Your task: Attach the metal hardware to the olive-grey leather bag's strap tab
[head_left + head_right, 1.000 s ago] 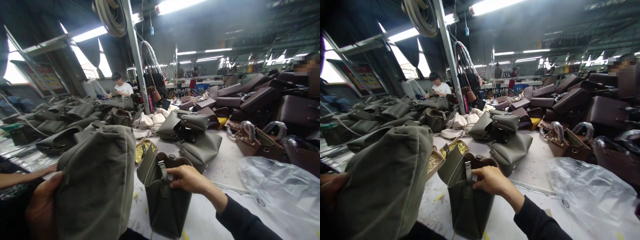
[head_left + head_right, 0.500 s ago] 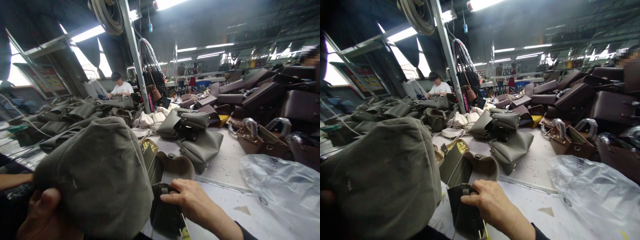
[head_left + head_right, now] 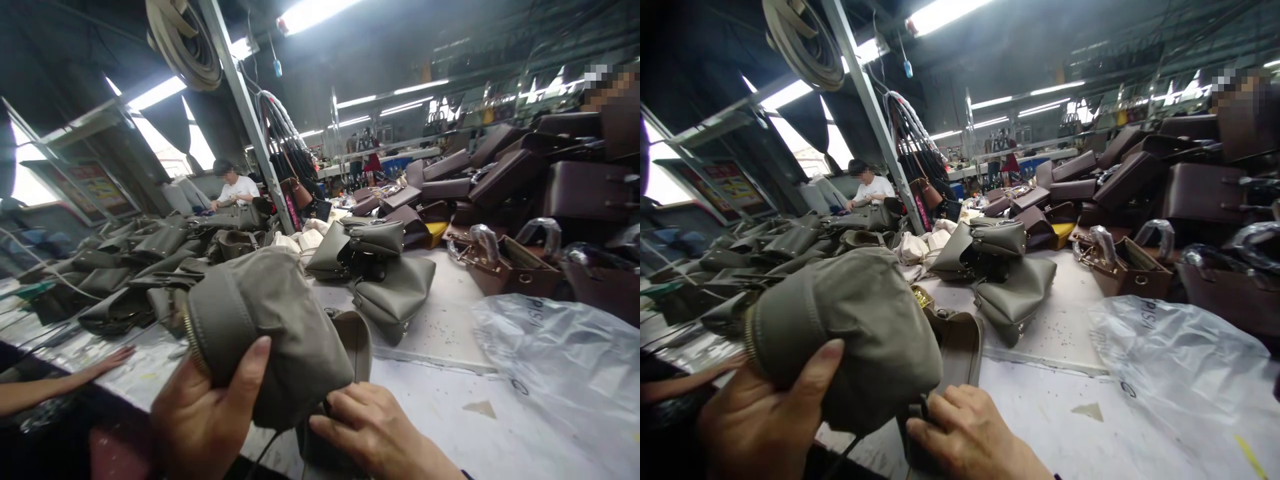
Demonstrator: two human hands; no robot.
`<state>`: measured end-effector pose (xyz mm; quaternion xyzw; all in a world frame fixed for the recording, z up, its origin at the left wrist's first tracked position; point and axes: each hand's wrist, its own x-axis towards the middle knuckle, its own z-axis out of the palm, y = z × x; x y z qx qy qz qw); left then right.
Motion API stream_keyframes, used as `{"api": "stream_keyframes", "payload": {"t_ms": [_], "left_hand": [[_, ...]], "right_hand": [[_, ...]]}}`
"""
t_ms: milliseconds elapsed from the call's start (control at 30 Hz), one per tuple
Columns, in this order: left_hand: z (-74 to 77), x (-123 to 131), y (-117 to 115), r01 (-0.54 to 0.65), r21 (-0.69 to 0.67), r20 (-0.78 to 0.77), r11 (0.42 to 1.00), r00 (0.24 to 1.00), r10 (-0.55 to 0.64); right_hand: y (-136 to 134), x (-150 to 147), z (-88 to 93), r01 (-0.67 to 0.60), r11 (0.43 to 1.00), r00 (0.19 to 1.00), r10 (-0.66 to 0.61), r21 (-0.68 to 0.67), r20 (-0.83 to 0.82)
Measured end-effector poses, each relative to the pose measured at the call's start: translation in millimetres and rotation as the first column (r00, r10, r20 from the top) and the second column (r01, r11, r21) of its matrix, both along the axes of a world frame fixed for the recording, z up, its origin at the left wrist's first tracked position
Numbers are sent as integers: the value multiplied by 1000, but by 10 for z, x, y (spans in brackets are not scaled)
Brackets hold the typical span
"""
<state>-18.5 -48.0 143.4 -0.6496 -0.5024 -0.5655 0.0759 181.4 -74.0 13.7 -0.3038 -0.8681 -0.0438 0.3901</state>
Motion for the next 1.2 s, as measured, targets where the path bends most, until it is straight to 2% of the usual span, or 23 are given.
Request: {"api": "stream_keyframes", "payload": {"t_ms": [67, 167, 300, 367, 433, 533, 600, 633, 700, 800, 900, 1067, 1200], "left_hand": [[-23, 118, 82, 87, -21, -143, 996, 986, -89], [-91, 292, 192, 171, -87, -368, 981, 910, -191], [-231, 391, 320, 164, -114, -554, 980, 808, -200], [-272, 411, 374, 183, -211, -593, 960, 757, -275], [-282, 430, 409, 194, -382, -579, 904, 712, -398], [-284, 431, 414, 130, -637, -494, 760, 688, -532], [-297, 401, 388, 95, -741, -448, 665, 669, -594], [-302, 380, 369, 83, -765, -441, 638, 655, -614], [-300, 339, 330, 41, -781, -468, 623, 623, -627], [-253, 322, 306, -33, -761, -544, 648, 576, -610], [-223, 354, 353, -60, -754, -566, 654, 564, -601], [-297, 350, 481, -18, -768, -517, 640, 608, -603], [-283, 299, 556, 98, -768, -450, 633, 620, -642]], "right_hand": [[-4, 24, -16, -6, 1000, 1000, 6, 15, -21], [11, 36, -53, 11, 999, 999, -10, 40, -38], [35, 21, -61, 9, 999, 999, -8, 47, -36], [45, 10, -55, -3, 1000, 999, 4, 31, -33], [63, 4, -56, -13, 1000, 999, 14, 23, -44], [104, 17, -76, 1, 1000, 997, 2, 30, -77], [133, 34, -97, 9, 1000, 996, -7, 27, -89], [146, 41, -108, 7, 1000, 996, -6, 19, -87], [166, 42, -129, -10, 1000, 997, 10, 7, -76], [183, 16, -140, -35, 999, 997, 37, 31, -71], [188, 7, -116, -35, 998, 998, 38, 56, -59], [196, 105, -71, 1, 1000, 999, -1, -17, -47], [176, 154, -42, -32, 998, 999, 30, -59, -34]]}}
